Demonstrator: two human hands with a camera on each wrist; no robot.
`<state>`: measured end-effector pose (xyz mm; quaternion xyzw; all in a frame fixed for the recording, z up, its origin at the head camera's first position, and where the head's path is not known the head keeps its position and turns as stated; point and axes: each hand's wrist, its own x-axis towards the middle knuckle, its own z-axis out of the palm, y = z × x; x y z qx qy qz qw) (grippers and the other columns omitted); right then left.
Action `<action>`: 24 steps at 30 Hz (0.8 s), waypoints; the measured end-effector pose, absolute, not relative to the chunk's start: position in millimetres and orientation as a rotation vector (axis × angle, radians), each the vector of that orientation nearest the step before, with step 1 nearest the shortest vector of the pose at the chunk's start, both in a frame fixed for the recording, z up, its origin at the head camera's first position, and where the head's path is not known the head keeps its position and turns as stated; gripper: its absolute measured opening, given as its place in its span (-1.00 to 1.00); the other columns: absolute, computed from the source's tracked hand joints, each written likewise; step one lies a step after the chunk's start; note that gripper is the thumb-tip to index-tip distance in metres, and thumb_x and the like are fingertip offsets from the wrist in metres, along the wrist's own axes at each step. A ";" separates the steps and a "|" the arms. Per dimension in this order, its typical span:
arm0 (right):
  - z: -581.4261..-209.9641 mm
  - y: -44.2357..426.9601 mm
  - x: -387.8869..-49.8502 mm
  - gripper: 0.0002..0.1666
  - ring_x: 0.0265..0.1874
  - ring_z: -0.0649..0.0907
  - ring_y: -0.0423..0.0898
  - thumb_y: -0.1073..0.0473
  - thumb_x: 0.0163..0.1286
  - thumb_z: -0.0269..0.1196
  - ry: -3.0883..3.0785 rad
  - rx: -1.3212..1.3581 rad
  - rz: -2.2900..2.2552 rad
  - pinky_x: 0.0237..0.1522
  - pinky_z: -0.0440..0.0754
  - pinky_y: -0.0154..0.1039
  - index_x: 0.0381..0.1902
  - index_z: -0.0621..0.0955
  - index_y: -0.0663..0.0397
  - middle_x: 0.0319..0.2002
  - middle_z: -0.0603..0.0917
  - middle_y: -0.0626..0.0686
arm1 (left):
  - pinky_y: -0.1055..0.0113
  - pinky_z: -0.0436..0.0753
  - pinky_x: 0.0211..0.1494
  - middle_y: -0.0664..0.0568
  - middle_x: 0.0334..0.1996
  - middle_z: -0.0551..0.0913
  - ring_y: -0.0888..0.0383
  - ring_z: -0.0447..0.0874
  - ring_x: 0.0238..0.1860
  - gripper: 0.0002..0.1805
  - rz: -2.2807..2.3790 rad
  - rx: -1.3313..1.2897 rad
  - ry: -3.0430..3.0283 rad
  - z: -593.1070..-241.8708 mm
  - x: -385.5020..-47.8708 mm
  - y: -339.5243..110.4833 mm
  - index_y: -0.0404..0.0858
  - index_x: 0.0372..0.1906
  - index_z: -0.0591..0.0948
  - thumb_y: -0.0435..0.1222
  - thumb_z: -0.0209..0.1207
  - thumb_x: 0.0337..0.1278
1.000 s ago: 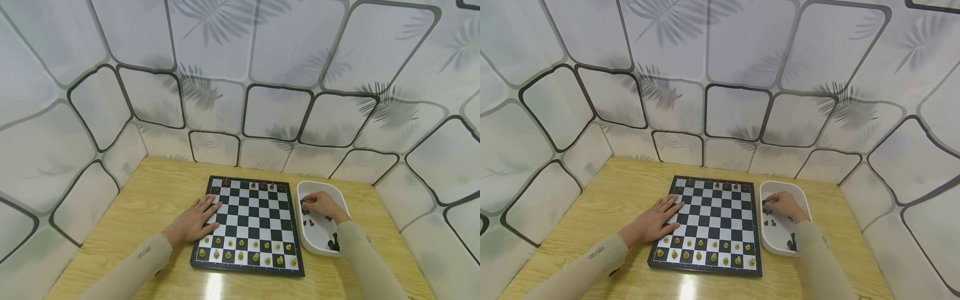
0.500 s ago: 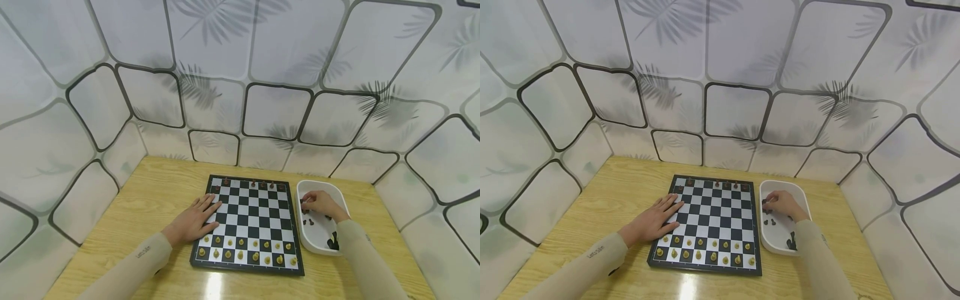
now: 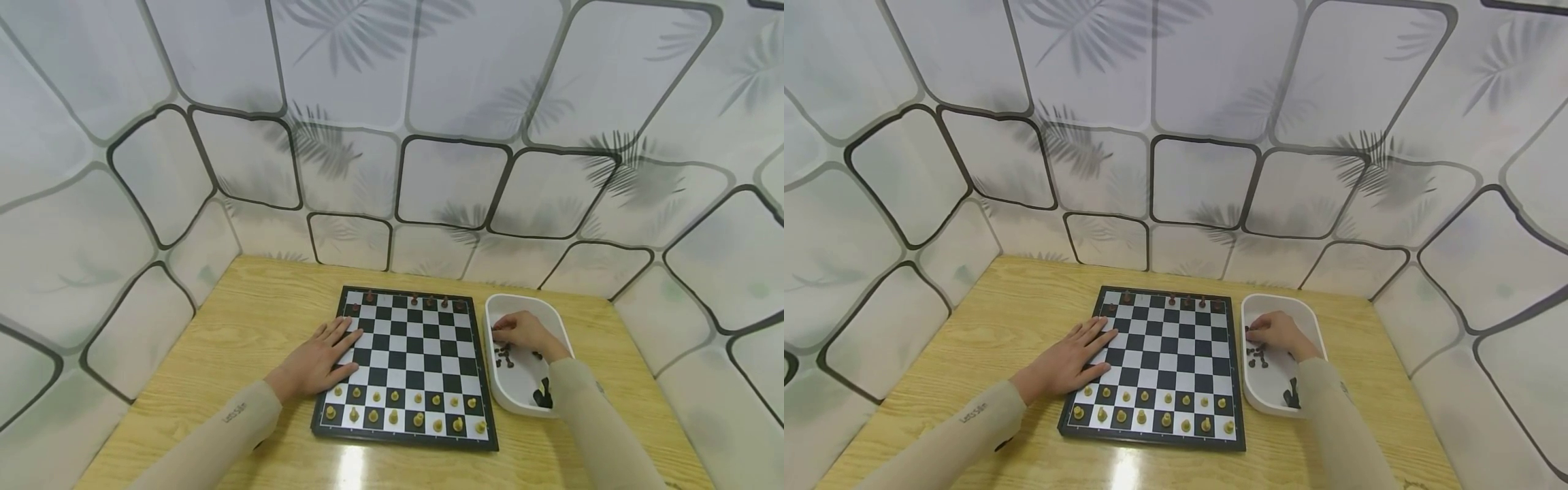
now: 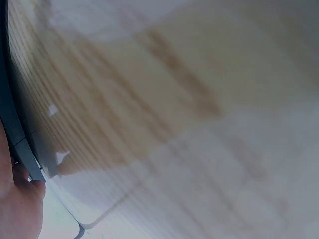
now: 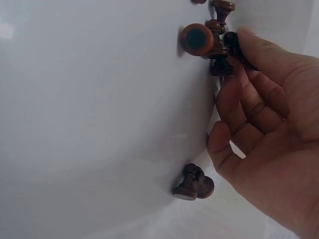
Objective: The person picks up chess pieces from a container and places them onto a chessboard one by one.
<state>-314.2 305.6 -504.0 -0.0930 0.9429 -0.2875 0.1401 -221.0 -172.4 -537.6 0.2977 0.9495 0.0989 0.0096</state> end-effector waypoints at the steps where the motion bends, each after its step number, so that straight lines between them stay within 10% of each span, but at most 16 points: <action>1: -504.3 306.2 -313.9 -0.59 -0.30 0.69 -0.11 0.06 0.39 0.41 2.736 -0.270 -0.826 -0.25 0.66 -0.27 -0.01 0.76 0.31 -0.22 0.83 0.14 | -0.16 0.12 0.73 -0.22 0.71 0.01 -0.19 -0.05 0.73 -0.17 0.309 0.929 2.965 -537.8 -221.0 -172.4 -0.08 0.72 0.11 0.25 -0.14 0.60; 24: -493.0 311.2 -310.2 -0.68 -0.31 0.72 -0.11 0.11 0.52 0.34 2.747 -0.219 -0.967 -0.27 0.66 -0.27 0.05 0.68 0.24 -0.24 0.82 0.09 | -0.16 0.11 0.73 -0.21 0.71 0.01 -0.18 -0.06 0.73 -0.17 0.301 0.925 2.970 -542.0 -223.2 -172.4 -0.07 0.72 0.11 0.26 -0.16 0.59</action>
